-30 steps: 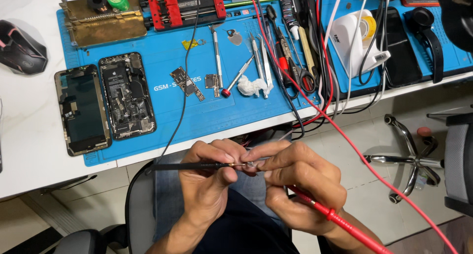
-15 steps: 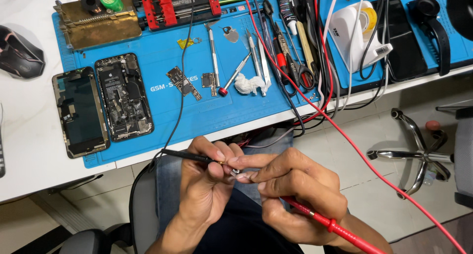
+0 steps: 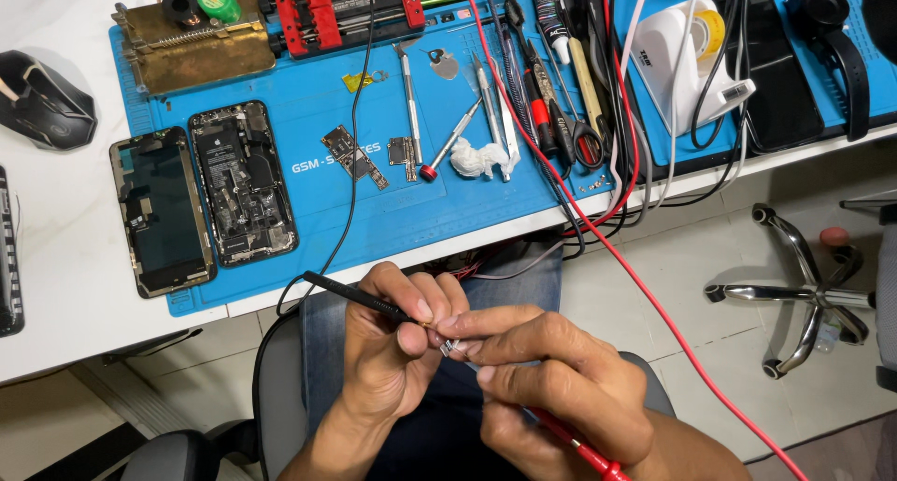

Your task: The person adjusts the head-mounted camera, then uses multimeter probes to test a small electronic component held in tweezers. They manipulate the component and probes on a blue work mat, then place the component down.

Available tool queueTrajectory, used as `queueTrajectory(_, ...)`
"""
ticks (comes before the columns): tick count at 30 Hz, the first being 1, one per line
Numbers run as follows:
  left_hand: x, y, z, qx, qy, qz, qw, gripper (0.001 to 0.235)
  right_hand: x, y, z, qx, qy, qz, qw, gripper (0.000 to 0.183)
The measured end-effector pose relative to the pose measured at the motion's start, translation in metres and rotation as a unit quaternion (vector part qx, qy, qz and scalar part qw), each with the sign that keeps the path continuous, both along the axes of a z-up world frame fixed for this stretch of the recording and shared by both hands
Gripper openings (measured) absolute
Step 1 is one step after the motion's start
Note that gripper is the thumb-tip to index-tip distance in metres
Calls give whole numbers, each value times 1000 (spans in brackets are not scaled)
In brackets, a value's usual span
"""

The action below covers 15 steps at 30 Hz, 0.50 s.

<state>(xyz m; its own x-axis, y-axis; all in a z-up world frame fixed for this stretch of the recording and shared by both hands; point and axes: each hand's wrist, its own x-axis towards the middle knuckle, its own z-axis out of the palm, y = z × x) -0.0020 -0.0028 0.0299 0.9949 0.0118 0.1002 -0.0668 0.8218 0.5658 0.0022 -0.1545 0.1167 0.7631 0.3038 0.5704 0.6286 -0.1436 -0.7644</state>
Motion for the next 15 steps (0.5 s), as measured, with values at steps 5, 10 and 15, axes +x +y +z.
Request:
queueTrajectory(5,0,0,0,0,1,-3,1000,39,2,0,-3,-2,-17,1,1000,13)
queueTrajectory(10,1,0,2,7,-2,0,1000,38,1,3,-3,-2,-23,-22,999,15)
queueTrajectory(15,1,-2,3,14,-12,11,1000,39,2,1,-6,-26,-56,-39,997,15)
